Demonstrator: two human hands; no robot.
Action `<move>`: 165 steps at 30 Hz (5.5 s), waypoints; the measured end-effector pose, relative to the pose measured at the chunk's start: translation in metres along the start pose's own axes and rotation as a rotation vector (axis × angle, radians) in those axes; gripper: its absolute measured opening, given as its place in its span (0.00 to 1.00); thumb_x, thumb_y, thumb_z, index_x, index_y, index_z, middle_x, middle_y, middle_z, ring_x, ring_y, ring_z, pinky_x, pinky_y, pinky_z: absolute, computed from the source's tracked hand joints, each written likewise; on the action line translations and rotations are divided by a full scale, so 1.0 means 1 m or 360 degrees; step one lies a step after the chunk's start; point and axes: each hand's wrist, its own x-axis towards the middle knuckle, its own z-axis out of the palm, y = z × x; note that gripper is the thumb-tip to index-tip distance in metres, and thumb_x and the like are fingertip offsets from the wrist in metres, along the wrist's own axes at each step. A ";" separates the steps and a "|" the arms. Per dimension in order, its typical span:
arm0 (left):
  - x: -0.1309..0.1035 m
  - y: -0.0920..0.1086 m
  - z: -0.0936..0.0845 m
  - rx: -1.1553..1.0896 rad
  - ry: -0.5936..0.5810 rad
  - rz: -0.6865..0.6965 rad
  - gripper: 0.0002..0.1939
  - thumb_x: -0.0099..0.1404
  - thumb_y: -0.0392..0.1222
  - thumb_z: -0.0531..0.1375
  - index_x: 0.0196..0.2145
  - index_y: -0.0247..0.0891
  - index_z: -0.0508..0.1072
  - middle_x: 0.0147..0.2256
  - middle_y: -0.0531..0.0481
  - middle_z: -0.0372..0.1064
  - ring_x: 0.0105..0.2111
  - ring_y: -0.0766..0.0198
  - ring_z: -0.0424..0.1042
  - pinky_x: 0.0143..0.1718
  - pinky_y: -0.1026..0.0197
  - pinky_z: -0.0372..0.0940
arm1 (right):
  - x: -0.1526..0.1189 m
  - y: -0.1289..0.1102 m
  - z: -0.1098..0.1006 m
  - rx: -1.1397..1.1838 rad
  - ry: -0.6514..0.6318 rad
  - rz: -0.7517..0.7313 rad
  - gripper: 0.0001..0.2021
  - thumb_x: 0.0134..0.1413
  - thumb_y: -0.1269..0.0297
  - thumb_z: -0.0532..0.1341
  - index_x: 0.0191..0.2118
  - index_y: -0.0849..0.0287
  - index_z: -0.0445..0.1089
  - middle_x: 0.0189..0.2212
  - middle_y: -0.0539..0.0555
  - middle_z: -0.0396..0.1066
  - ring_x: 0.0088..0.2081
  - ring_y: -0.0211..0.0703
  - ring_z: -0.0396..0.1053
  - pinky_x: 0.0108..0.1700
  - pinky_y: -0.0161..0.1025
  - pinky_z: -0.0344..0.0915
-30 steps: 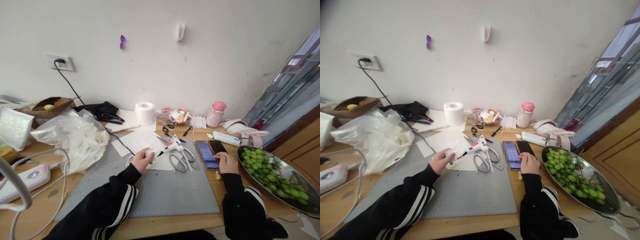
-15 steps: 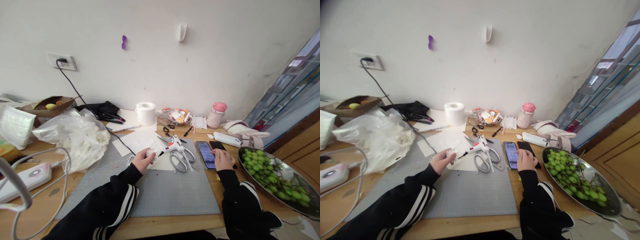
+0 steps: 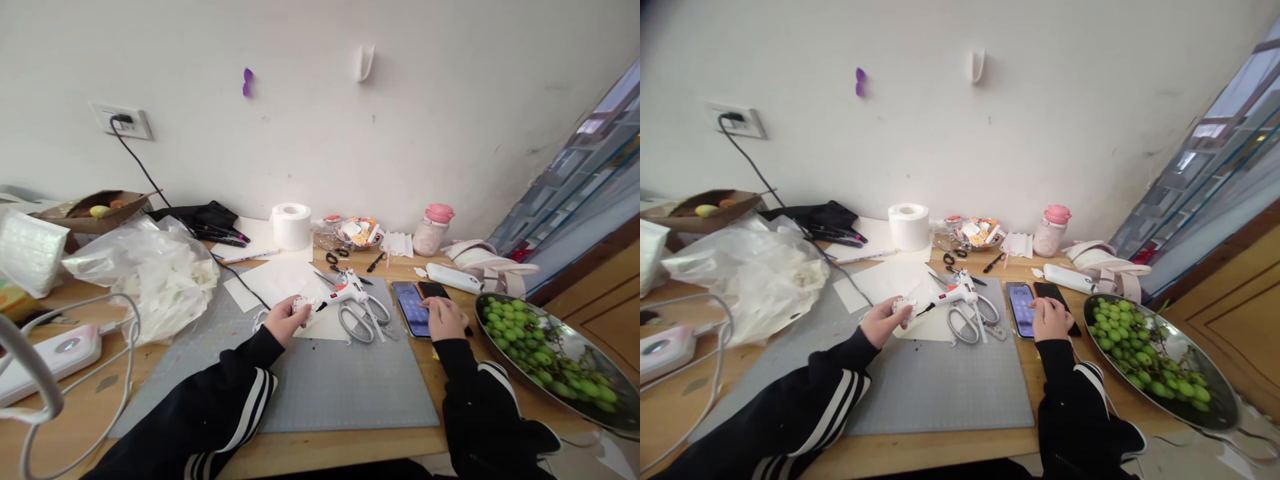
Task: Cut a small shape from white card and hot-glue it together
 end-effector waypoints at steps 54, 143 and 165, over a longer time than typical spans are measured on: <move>0.003 -0.004 -0.001 -0.0103 -0.0024 -0.0072 0.12 0.45 0.49 0.58 0.19 0.37 0.65 0.15 0.59 0.60 0.15 0.70 0.62 0.21 0.66 0.59 | -0.003 0.009 -0.012 0.0183 0.0150 0.0132 0.14 0.45 0.63 0.44 0.23 0.58 0.66 0.24 0.57 0.74 0.37 0.51 0.67 0.44 0.45 0.59; 0.000 0.002 -0.002 0.0121 -0.0021 -0.0010 0.14 0.44 0.51 0.55 0.14 0.39 0.61 0.12 0.60 0.52 0.16 0.71 0.53 0.20 0.66 0.51 | -0.003 0.023 0.003 0.0099 0.0041 0.0005 0.19 0.52 0.63 0.41 0.31 0.61 0.68 0.30 0.60 0.74 0.40 0.49 0.67 0.45 0.45 0.61; 0.002 -0.001 -0.002 0.0079 -0.0014 0.0027 0.15 0.45 0.53 0.57 0.16 0.38 0.63 0.11 0.60 0.54 0.15 0.71 0.54 0.18 0.67 0.53 | -0.004 0.018 -0.001 0.0130 0.0035 0.0042 0.19 0.52 0.62 0.42 0.30 0.61 0.68 0.29 0.60 0.74 0.40 0.50 0.67 0.45 0.46 0.61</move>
